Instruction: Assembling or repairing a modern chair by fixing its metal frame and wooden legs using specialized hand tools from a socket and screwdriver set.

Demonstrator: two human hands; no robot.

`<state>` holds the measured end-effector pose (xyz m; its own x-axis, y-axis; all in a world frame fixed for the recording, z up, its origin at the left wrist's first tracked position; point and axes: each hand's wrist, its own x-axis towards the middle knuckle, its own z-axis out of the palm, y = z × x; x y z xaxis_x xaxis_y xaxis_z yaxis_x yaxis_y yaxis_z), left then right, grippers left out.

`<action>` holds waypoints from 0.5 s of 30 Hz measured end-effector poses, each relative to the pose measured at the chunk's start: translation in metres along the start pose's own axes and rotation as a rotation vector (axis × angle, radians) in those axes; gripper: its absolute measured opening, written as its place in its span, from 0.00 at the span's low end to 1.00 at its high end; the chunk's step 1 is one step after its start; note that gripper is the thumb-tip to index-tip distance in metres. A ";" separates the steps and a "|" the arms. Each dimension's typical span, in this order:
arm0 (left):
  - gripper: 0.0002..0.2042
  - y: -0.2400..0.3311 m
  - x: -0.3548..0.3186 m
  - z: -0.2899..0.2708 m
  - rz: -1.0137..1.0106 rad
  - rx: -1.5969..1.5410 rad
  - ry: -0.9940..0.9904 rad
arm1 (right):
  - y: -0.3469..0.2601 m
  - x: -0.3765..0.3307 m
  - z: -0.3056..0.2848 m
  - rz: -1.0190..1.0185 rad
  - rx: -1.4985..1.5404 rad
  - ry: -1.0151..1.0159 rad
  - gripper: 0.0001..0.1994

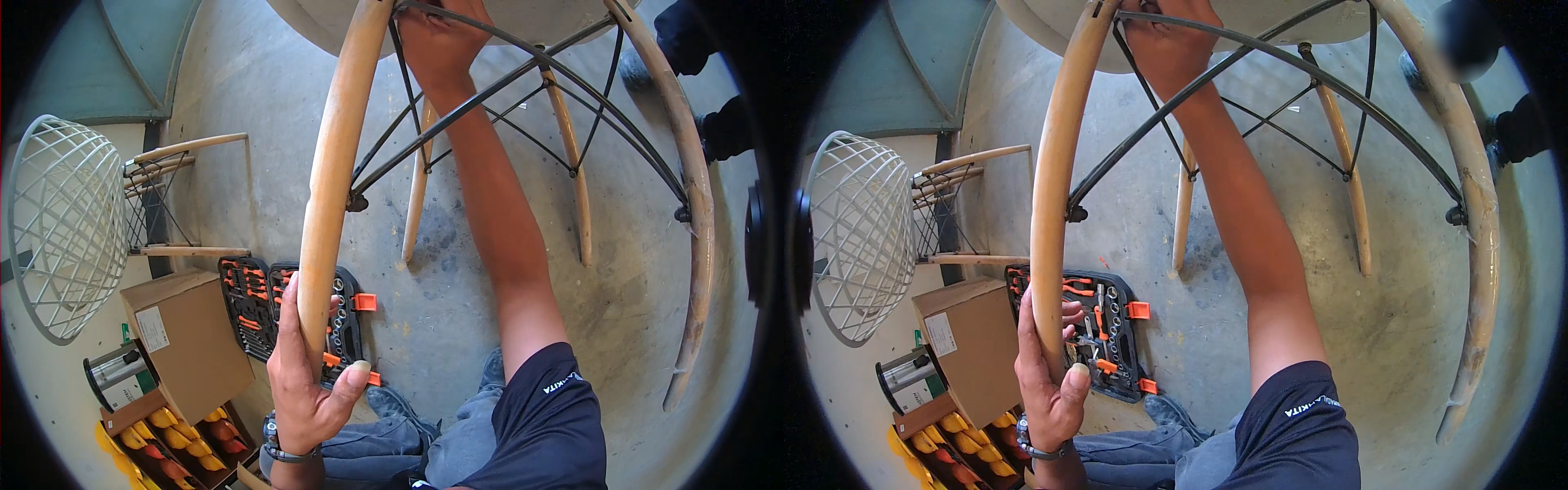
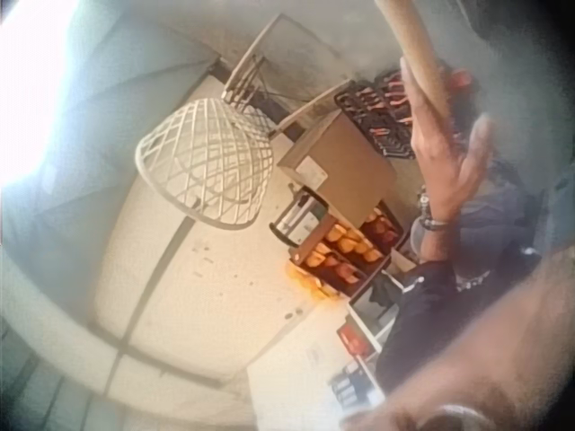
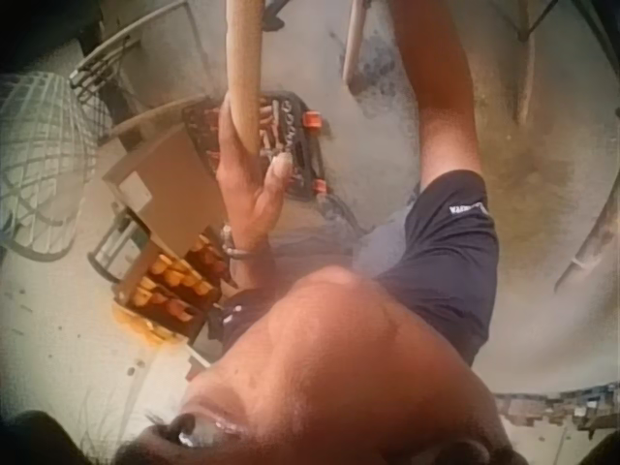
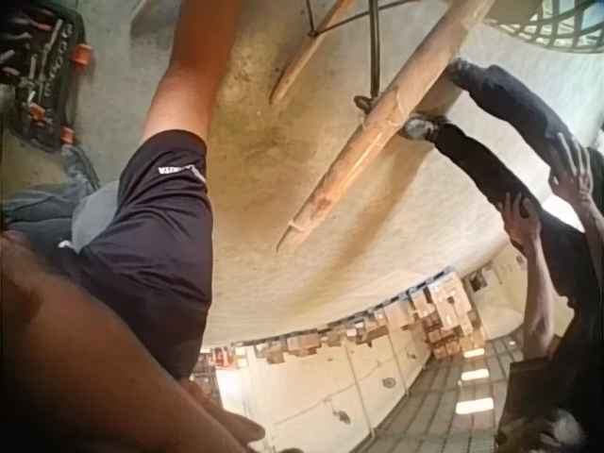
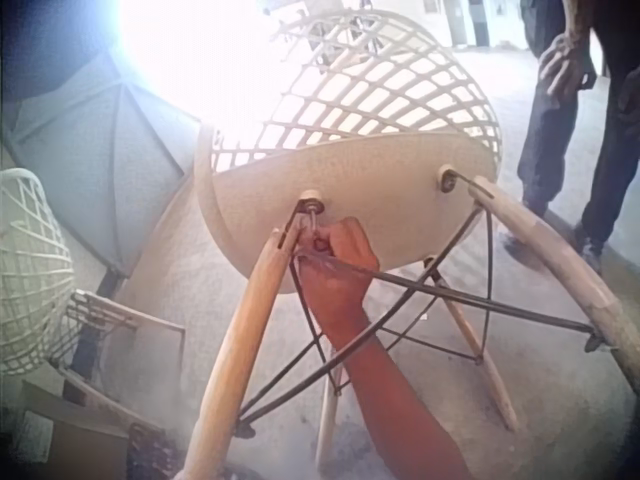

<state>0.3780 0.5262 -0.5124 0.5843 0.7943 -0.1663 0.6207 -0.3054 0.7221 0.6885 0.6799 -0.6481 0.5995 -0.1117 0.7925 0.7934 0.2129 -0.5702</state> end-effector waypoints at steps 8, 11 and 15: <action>0.47 -0.004 -0.001 0.000 0.019 0.012 -0.008 | 0.000 -0.003 -0.003 0.033 -0.018 -0.077 0.09; 0.47 0.000 -0.002 -0.001 0.004 -0.003 -0.006 | -0.002 -0.003 -0.004 0.143 0.138 -0.046 0.08; 0.48 -0.002 0.000 -0.001 0.010 -0.009 -0.012 | 0.000 -0.007 -0.006 0.244 0.265 -0.061 0.07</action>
<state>0.3764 0.5275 -0.5139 0.5965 0.7851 -0.1667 0.6102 -0.3087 0.7296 0.6852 0.6743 -0.6549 0.7542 0.0300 0.6560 0.5682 0.4709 -0.6748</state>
